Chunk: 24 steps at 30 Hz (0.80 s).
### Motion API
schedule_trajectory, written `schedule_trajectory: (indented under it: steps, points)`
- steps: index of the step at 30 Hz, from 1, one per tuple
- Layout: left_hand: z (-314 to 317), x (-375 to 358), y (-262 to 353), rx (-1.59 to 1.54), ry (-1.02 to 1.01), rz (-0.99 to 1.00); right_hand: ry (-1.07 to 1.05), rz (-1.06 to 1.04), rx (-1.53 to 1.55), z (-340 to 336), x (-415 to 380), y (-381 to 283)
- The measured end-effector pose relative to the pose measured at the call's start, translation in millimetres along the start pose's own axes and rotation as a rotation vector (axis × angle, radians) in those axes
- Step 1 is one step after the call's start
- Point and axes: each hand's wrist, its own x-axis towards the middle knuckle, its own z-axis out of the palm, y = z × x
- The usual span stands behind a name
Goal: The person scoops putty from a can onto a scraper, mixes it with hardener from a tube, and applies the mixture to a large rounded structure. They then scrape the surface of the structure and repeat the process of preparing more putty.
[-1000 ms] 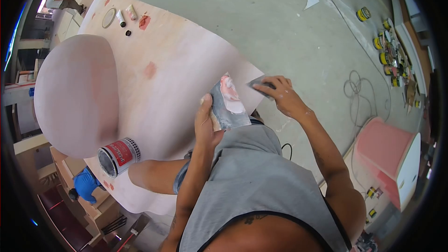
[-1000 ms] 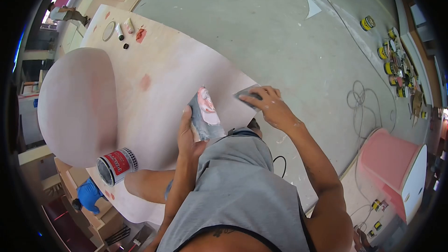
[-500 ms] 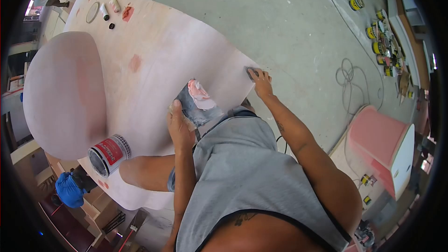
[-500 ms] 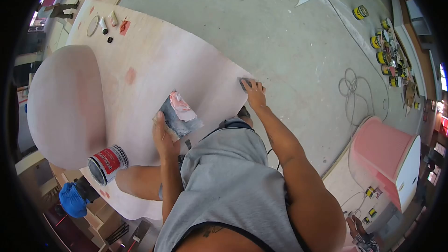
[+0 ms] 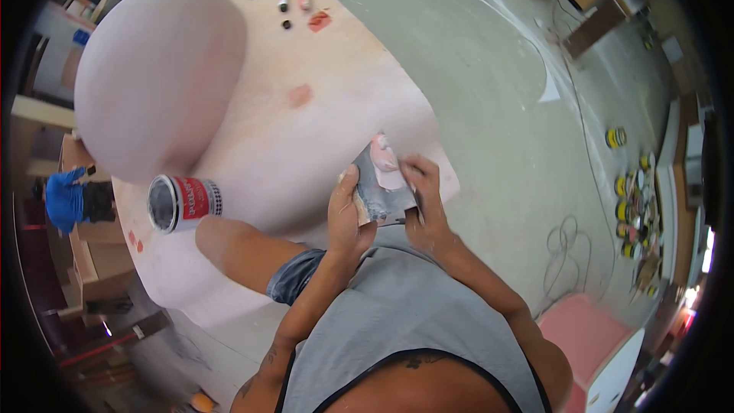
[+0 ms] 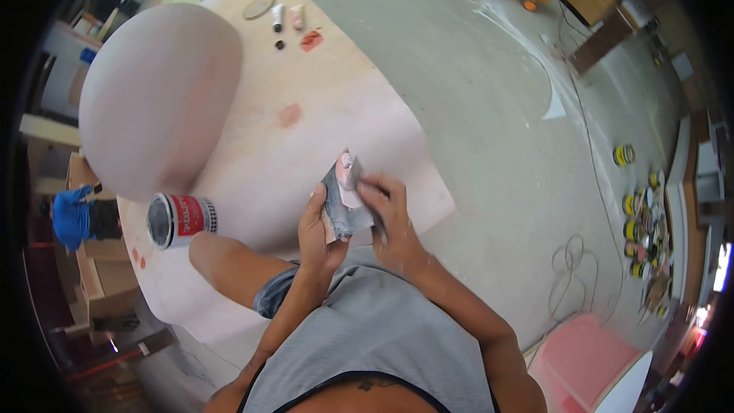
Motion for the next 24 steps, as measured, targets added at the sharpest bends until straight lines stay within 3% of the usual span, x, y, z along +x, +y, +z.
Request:
schedule_trajectory:
  steps: [2, 3, 4, 6, 7, 9, 10, 11, 12, 13, 15, 16, 18, 20, 22, 23, 24]
  points:
    - [2, -8, 15, 0.029, 0.058, 0.071, -0.145, 0.098, -0.442, -10, 29, 13]
    - [-1, -14, 20, 0.048, -0.022, 0.083, -0.447, 0.113, -0.783, -30, 38, 24]
    - [-4, -17, 27, 0.069, -0.104, 0.096, -0.546, 0.110, -0.825, -40, 45, 26]
    - [-2, -21, 38, 0.040, -0.080, 0.154, -0.215, 0.298, -0.462, -35, 49, 20]
    - [3, -19, 43, 0.009, -0.065, 0.196, -0.228, 0.269, -0.461, -30, 56, 15]
    - [-4, -13, 52, -0.031, -0.051, 0.252, 0.470, 0.755, 0.641, -23, 61, -5]
    - [-19, -5, 55, -0.080, -0.158, 0.201, 0.454, 0.750, 0.640, -21, 59, -19]
    - [-32, 0, 54, -0.127, -0.264, 0.144, 0.323, 0.894, 0.795, -20, 54, -34]
    - [-29, 0, 55, -0.132, -0.264, 0.145, 0.192, 1.038, 0.946, -18, 51, -42]
    - [-22, -2, 55, -0.131, -0.202, 0.149, 0.199, 1.040, 0.942, -8, 49, -40]
    - [-11, -10, 54, -0.129, -0.145, 0.135, 0.257, 1.261, 0.932, 18, 49, -23]
    - [-5, -15, 54, -0.042, -0.134, 0.213, 0.270, 1.260, 0.927, 17, 52, -11]
    - [1, -21, 53, 0.042, -0.128, 0.290, 0.292, 1.053, 0.949, 15, 66, 18]
    - [2, -23, 59, 0.072, -0.071, 0.388, 0.376, 1.064, 1.032, 11, 69, 25]
    - [0, -19, 74, 0.076, -0.008, 0.477, 0.571, 0.872, 0.903, 12, 69, -3]
    - [-3, -18, 80, 0.078, 0.060, 0.542, 0.548, 0.878, 0.910, 22, 72, -25]
    - [-8, -16, 85, 0.075, 0.070, 0.557, 0.547, 0.844, 0.703, 34, 76, -52]
